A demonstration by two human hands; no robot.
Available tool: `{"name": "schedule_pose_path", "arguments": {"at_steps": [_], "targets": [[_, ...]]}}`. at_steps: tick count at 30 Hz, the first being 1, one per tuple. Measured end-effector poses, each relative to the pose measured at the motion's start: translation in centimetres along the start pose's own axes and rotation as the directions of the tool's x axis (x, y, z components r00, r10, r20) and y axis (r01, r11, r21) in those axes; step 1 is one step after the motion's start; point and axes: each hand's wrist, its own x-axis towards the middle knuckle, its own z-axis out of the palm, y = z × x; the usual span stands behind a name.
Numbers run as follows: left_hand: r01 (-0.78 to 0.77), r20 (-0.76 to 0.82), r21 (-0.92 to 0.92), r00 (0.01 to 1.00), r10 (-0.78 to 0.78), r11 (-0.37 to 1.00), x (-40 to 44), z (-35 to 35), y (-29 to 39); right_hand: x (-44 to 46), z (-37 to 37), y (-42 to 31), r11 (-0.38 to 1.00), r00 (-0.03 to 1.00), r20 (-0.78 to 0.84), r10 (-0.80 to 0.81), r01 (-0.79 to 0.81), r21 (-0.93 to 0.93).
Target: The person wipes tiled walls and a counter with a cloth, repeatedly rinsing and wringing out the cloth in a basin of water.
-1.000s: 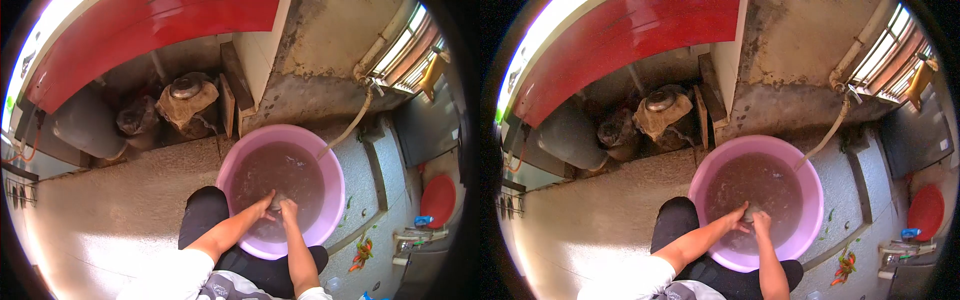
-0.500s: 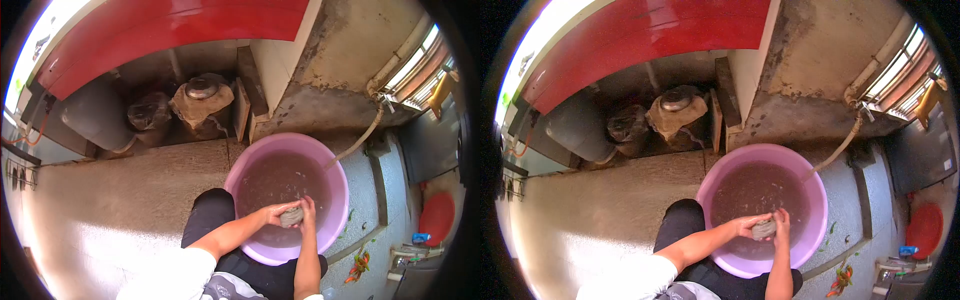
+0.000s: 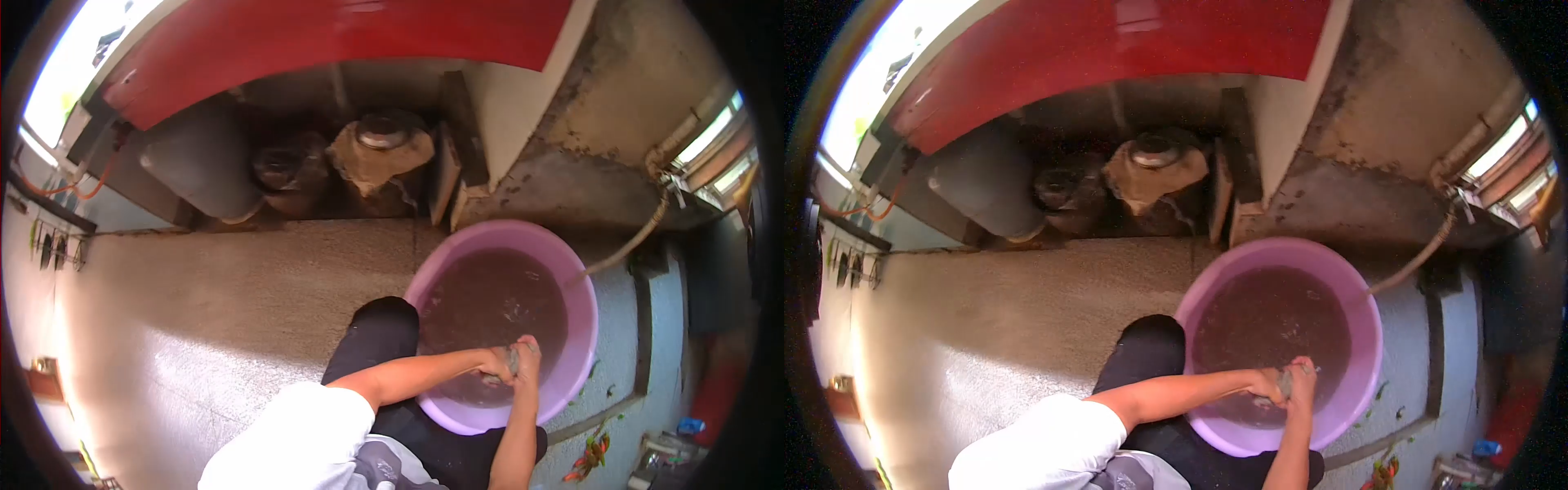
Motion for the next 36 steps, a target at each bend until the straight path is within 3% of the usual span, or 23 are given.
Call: {"name": "schedule_pose_path", "arguments": {"at_steps": [1, 2, 3, 7, 8, 11, 13, 14, 16, 17, 18, 19, 20, 22, 24, 25, 27, 29, 30, 32, 33, 35, 36], "targets": [[-0.004, 0.03, 0.01, 1.0, 0.003, 1.0, -0.2, 0.3, 0.2, -0.1, 0.3, 0.9, 0.995, 0.999, -0.02, 0.035, -0.033, 0.094], [0.003, -0.124, 0.381, 0.991, 0.048, 0.925, -0.6, 0.4, 0.2, 0.1, 0.4, 1.8, 0.98, 0.997, -0.03, 0.067, -0.061, 0.19], [0.067, -0.254, 0.691, 0.955, 0.154, 0.72, -0.8, 0.5, 0.3, 0.6, 0.3, 3.1, 0.979, 0.997, -0.046, 0.062, -0.051, 0.195], [0.138, -0.427, 0.81, 0.805, 0.412, 0.57, 0.7, 0.9, -3.4, 0.7, 1.1, 5.6, 0.867, 0.966, -0.081, 0.245, -0.181, 0.464], [0.099, -0.356, 0.91, 0.684, 0.636, 0.403, 0.9, 0.9, -4.1, 0.7, 1.3, 5.4, 0.823, 0.934, -0.145, 0.327, -0.206, 0.529], [0.201, -0.34, 0.94, 0.618, 0.709, 0.276, 0.5, 0.7, -3.0, 0.8, 0.7, 4.0, 0.688, 0.904, 0.056, 0.423, -0.361, 0.63], [0.023, -0.42, 0.632, 0.85, 0.317, 0.775, 0.7, -0.2, -2.2, 1.7, -0.8, 3.5, 0.736, 0.954, 0.104, 0.283, -0.285, 0.613], [0.024, -0.426, 0.625, 0.848, 0.315, 0.78, 0.3, -0.6, -1.0, 1.4, -0.9, 2.8, 0.767, 0.98, 0.14, 0.138, -0.195, 0.611], [-0.023, -0.282, 0.071, 0.958, 0.042, 0.997, -0.4, -1.0, 1.1, 0.0, -0.5, -0.1, 0.858, 0.995, 0.097, 0.03, -0.075, 0.508], [-0.047, -0.163, -0.124, 0.986, 0.026, 0.991, -0.4, -1.0, 1.4, -1.1, 0.1, -1.9, 0.915, 0.994, 0.065, -0.091, 0.058, 0.399], [-0.049, -0.17, -0.129, 0.985, 0.026, 0.99, -0.2, -0.7, 1.4, -2.1, 1.0, -3.4, 0.916, 0.993, 0.073, -0.09, 0.053, 0.397], [0.019, 0.067, -0.494, 0.998, 0.017, 0.869, 0.0, -0.2, 1.3, -3.2, 1.9, -4.8, 0.863, 0.979, 0.143, -0.148, 0.057, 0.502], [0.163, 0.286, -0.761, 0.953, 0.101, 0.627, 0.0, 0.2, 1.3, -3.6, 2.6, -5.5, 0.799, 0.955, 0.206, -0.212, 0.048, 0.599], [0.151, 0.26, -0.779, 0.961, 0.094, 0.609, -0.2, 1.1, 1.6, -2.7, 1.3, -4.6, 0.825, 0.932, 0.253, -0.258, 0.076, 0.56], [0.157, 0.246, -0.798, 0.966, 0.078, 0.582, -0.2, 1.5, 1.3, -1.3, -1.1, -3.1, 0.947, 0.914, 0.318, -0.253, 0.166, 0.276], [0.133, 0.227, -0.754, 0.972, 0.065, 0.643, 0.3, 1.4, 1.2, -2.6, 0.9, -4.6, 0.947, 0.965, 0.138, -0.223, 0.181, 0.264], [0.109, 0.21, -0.706, 0.976, 0.059, 0.7, 0.7, 1.4, 1.2, -2.4, 1.1, -4.0, 0.937, 0.983, 0.078, -0.164, 0.13, 0.324], [0.06, 0.0, -0.328, 0.998, -0.064, 0.943, 0.7, 1.3, 1.4, -1.8, 1.0, -2.8, 0.918, 0.994, 0.02, -0.105, 0.089, 0.387], [0.059, 0.004, -0.329, 0.998, -0.061, 0.942, 0.4, 1.3, 1.7, -1.3, 0.5, -2.0, 0.918, 0.993, 0.037, -0.11, 0.088, 0.386], [0.044, -0.17, 0.034, 0.985, -0.038, 0.998, -1.1, 1.1, 2.8, -1.2, 0.4, -1.7, 0.92, 0.992, 0.051, -0.115, 0.087, 0.382], [0.042, -0.169, 0.032, 0.985, -0.036, 0.999, -0.3, 1.3, 2.2, -1.2, 0.4, -1.5, 0.925, 0.994, 0.016, -0.106, 0.092, 0.369], [-0.1, -0.29, 0.4, 0.929, 0.229, 0.911, 1.7, 1.7, 0.6, -0.8, 0.3, -0.8, 0.932, 0.995, -0.014, -0.096, 0.095, 0.349], [-0.103, -0.292, 0.396, 0.928, 0.232, 0.912, 1.9, 1.6, 0.3, -0.3, -0.4, 0.2, 0.923, 0.997, -0.03, -0.068, 0.075, 0.377]]}}
